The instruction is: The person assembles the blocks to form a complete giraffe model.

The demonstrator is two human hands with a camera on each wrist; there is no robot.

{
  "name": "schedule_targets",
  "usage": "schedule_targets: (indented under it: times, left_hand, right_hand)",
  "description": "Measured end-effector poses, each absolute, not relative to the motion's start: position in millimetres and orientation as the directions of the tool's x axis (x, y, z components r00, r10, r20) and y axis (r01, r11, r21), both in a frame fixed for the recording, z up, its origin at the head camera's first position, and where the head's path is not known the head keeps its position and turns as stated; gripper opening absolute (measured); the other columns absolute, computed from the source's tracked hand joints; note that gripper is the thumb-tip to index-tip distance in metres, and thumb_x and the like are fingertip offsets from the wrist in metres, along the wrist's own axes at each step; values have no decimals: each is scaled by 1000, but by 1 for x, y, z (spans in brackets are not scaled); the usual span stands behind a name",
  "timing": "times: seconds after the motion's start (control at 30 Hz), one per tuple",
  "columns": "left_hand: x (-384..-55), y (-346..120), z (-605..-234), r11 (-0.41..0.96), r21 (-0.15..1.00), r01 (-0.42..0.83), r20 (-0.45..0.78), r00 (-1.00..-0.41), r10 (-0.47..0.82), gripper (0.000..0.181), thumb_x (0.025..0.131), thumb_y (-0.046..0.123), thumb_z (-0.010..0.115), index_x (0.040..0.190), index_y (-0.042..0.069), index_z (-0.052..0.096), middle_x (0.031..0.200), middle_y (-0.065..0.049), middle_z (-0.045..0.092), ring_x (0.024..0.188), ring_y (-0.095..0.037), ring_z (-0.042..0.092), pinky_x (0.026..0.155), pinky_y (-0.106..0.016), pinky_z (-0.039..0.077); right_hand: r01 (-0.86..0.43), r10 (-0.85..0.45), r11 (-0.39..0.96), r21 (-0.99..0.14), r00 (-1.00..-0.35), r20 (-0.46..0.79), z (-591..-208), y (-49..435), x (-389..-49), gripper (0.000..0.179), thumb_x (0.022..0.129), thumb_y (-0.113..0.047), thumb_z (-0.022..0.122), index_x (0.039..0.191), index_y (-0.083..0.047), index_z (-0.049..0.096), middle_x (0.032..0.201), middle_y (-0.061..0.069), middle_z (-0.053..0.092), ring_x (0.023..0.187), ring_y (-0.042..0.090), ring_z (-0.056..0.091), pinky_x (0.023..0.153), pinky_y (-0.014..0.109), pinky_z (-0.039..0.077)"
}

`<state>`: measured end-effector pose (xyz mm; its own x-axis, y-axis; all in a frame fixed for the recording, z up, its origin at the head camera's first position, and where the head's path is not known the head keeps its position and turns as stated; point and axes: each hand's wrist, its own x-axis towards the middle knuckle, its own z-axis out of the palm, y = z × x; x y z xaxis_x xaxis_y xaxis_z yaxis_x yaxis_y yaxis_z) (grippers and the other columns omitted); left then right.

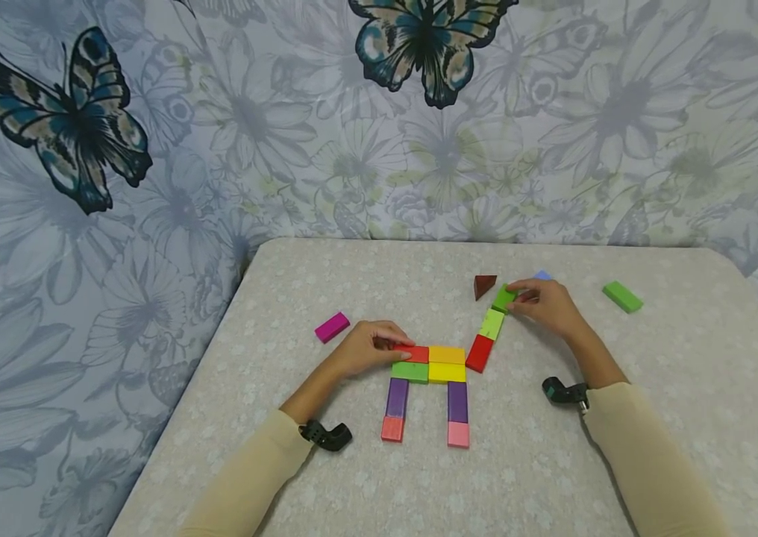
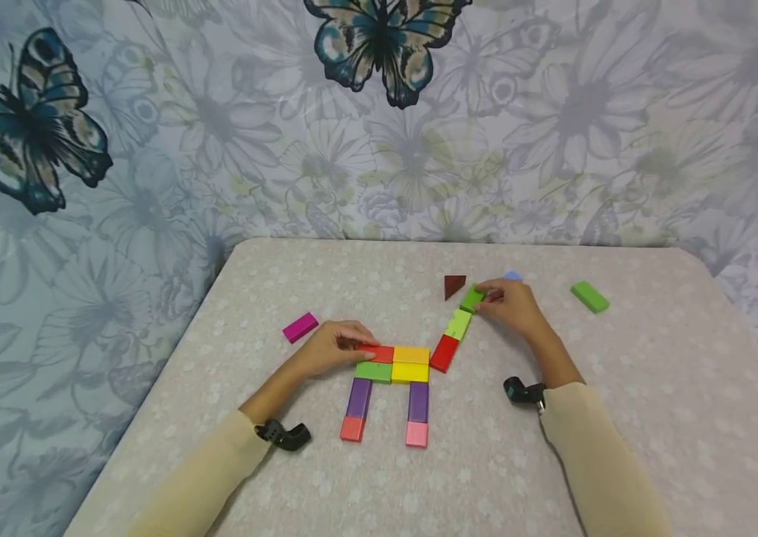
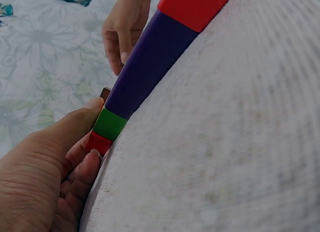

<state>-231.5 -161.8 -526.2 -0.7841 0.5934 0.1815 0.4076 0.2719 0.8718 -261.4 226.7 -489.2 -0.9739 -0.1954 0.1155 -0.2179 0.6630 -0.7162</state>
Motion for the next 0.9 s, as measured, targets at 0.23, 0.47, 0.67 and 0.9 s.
schedule_targets:
  times: [0.23, 0.47, 0.67, 0.9]
  left_hand:
    - [-237, -161, -527, 256, 869, 423, 197, -771, 606, 21, 87, 17, 82, 109, 18, 81, 100, 5, 73, 79, -16, 60, 68, -28, 51]
    - [-231, -164, -527, 265, 867, 423, 198, -778, 597, 22, 86, 13, 83, 108, 11, 81, 100, -3, 73, 78, -15, 59, 67, -25, 49]
    - [-225, -161, -516, 262, 871, 417, 194, -780, 595, 23, 87, 6, 81, 109, 2, 79, 102, -11, 73, 78, -19, 59, 67, -26, 48]
    - [-214, -158, -494, 250, 886, 390, 179, -786, 592, 23, 87, 5, 80, 109, -2, 78, 102, -14, 73, 77, -18, 58, 66, -25, 48]
  right_hand:
    - [-219, -196, 662, -717, -974, 117, -485, 226, -262, 36, 91, -9, 77, 125, 1, 70, 105, 21, 71, 97, 37, 67, 86, 52, 55]
    - [-205, -210, 664, -719, -974, 84, -491, 223, -262, 38, 92, -10, 77, 127, -1, 69, 105, 19, 71, 99, 36, 67, 89, 52, 54]
    - [-222, -225, 659, -719, -970, 93, -492, 224, -262, 37, 92, -9, 76, 127, -2, 70, 109, 20, 71, 100, 35, 67, 91, 53, 53]
    - [-219, -224, 650, -728, -970, 92, -492, 225, -263, 35, 92, -11, 76, 126, -2, 70, 104, 18, 72, 98, 35, 67, 89, 52, 54]
